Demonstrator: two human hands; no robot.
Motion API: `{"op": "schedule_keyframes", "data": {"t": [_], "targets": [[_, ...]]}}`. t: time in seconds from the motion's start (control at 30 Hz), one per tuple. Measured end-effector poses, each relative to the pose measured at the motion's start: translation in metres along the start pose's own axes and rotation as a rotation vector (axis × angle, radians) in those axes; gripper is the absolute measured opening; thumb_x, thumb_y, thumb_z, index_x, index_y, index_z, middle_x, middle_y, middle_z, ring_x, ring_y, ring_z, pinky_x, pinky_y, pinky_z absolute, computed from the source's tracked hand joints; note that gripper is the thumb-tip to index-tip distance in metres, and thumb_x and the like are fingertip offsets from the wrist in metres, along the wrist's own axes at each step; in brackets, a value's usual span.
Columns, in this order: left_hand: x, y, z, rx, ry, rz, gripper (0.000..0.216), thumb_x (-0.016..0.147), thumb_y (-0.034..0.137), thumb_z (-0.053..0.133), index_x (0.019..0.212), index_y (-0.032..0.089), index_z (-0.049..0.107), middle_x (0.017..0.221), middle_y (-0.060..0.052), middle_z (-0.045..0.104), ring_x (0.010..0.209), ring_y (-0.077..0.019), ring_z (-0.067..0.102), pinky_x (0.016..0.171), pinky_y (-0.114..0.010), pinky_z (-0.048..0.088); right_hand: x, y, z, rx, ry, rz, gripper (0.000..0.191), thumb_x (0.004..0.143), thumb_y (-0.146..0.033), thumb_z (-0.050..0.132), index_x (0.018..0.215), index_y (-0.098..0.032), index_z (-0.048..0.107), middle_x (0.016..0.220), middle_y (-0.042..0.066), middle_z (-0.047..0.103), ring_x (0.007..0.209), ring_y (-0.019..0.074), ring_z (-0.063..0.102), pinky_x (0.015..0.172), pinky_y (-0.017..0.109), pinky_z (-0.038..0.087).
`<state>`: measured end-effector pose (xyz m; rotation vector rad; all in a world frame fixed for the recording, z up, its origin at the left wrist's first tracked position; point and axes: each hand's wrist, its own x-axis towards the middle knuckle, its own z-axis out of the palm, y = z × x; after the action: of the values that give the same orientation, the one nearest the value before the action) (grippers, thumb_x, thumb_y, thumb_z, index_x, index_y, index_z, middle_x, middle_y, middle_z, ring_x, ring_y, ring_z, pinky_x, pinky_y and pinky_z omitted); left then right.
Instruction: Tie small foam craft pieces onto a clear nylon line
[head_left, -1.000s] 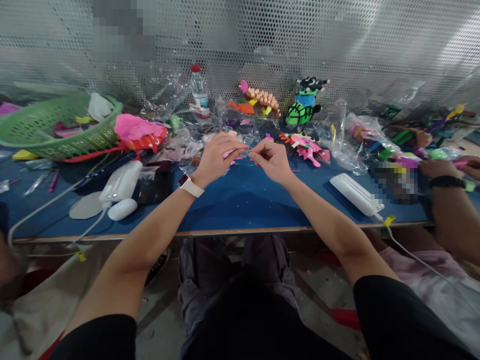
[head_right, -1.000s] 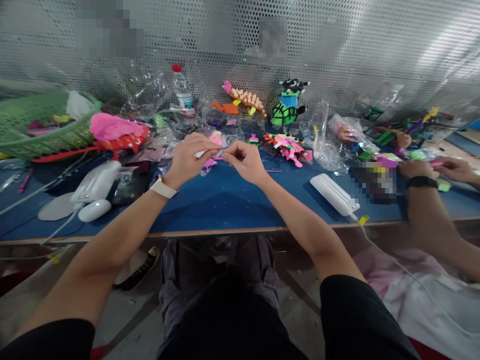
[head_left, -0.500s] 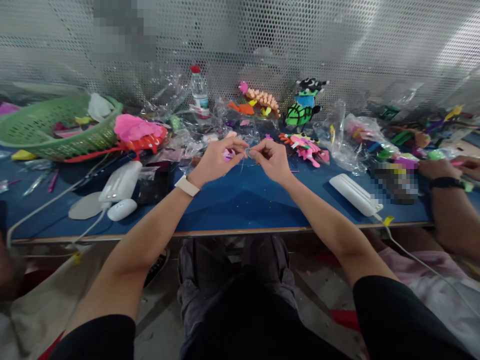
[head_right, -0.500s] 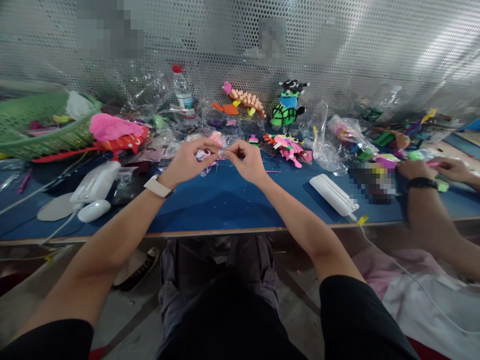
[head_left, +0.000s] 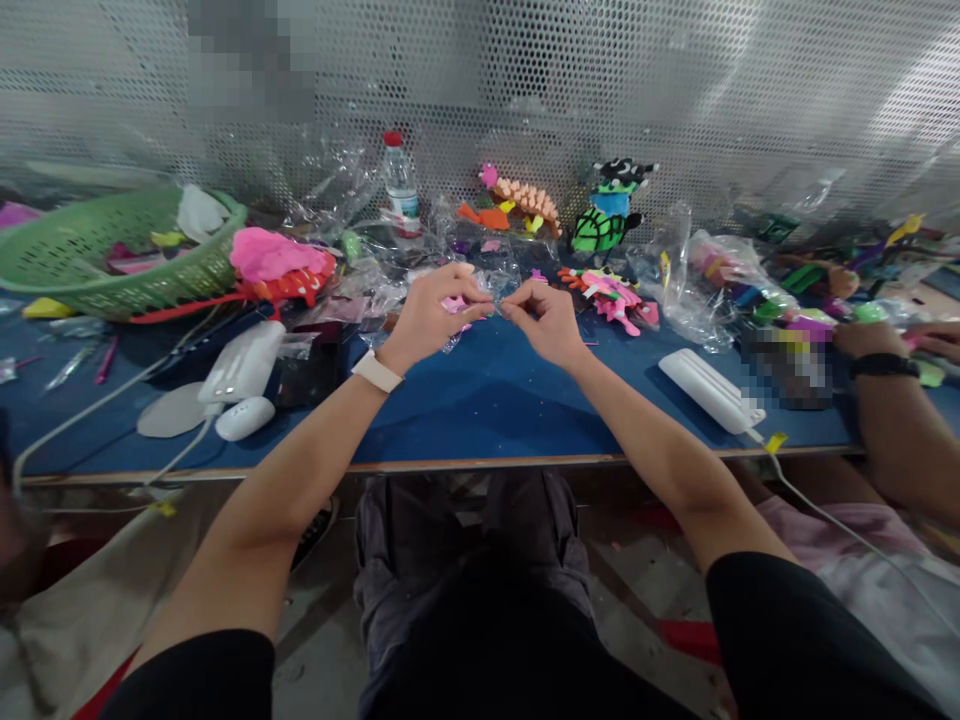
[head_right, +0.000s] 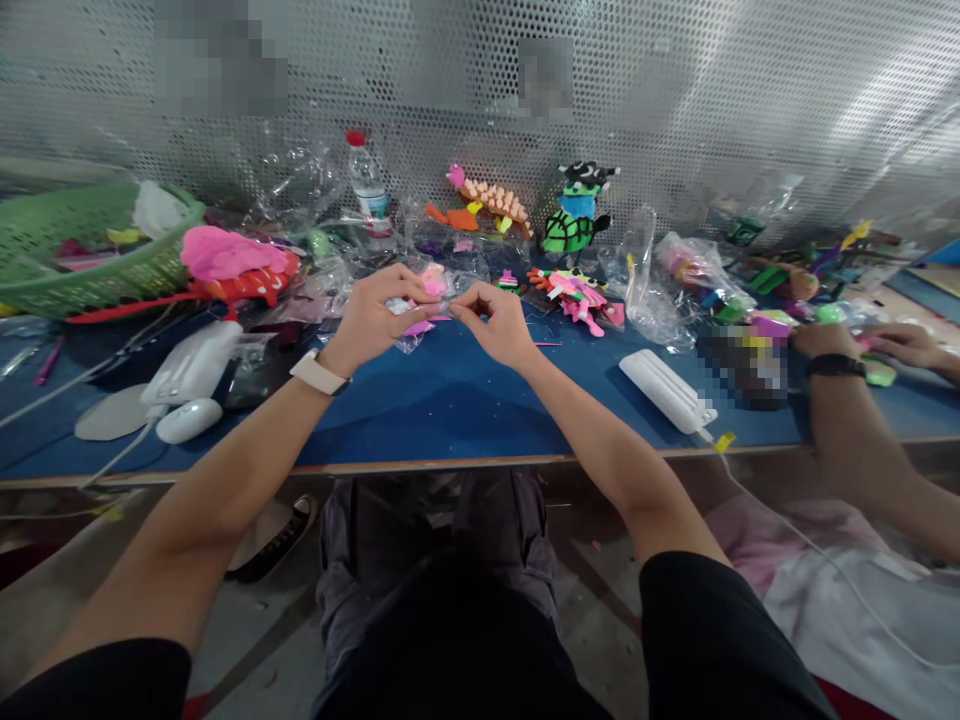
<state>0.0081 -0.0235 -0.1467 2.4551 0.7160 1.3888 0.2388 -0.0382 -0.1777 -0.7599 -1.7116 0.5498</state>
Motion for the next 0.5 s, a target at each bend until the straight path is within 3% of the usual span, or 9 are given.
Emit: {"op": "schedule_keyframes", "data": {"t": [0.17,0.3,0.4,0.5], "targets": [[0.003,0.001,-0.005,-0.31,-0.132,-0.175,0.06,0.095,0.081,0.077,0.078,0.024,0.078,0.088,-0.007,0.078,0.081,-0.0198,0.073,0.076,-0.038,0.063,-0.001,-0.004,-0.002,0.025,-0.099,-0.017,0.04,0.096,-0.06,0.081,0.084,-0.024,0.07,0.078,0.001,0.072,0.066,0.0144,0.061,0.064,0.033,0.053],[0.0,-0.006,0.002,-0.501,-0.168,-0.277,0.063,0.097,0.085,0.07,0.086,0.024,0.081,0.087,-0.009,0.079,0.079,-0.0202,0.075,0.071,-0.037,0.064,-0.001,-0.005,-0.002,0.114,-0.083,0.008,0.049,0.094,-0.071,0.081,0.085,-0.024,0.069,0.075,-0.001,0.07,0.06,0.0123,0.058,0.058,0.031,0.051],[-0.002,-0.02,0.008,-0.348,-0.016,-0.294,0.058,0.104,0.079,0.065,0.104,0.023,0.083,0.1,-0.011,0.083,0.09,-0.0218,0.077,0.079,-0.039,0.066,0.001,-0.002,-0.002,0.163,0.02,0.051,0.054,0.092,-0.076,0.081,0.085,-0.025,0.067,0.072,-0.002,0.068,0.057,0.0116,0.057,0.055,0.031,0.051],[-0.003,-0.032,0.006,-0.05,0.303,-0.288,0.052,0.113,0.07,0.053,0.122,0.025,0.077,0.113,-0.013,0.081,0.1,-0.0242,0.076,0.088,-0.044,0.066,0.004,0.004,-0.003,0.175,0.166,0.092,0.055,0.089,-0.078,0.083,0.085,-0.026,0.067,0.071,-0.002,0.066,0.056,0.0118,0.056,0.052,0.03,0.05]]}}
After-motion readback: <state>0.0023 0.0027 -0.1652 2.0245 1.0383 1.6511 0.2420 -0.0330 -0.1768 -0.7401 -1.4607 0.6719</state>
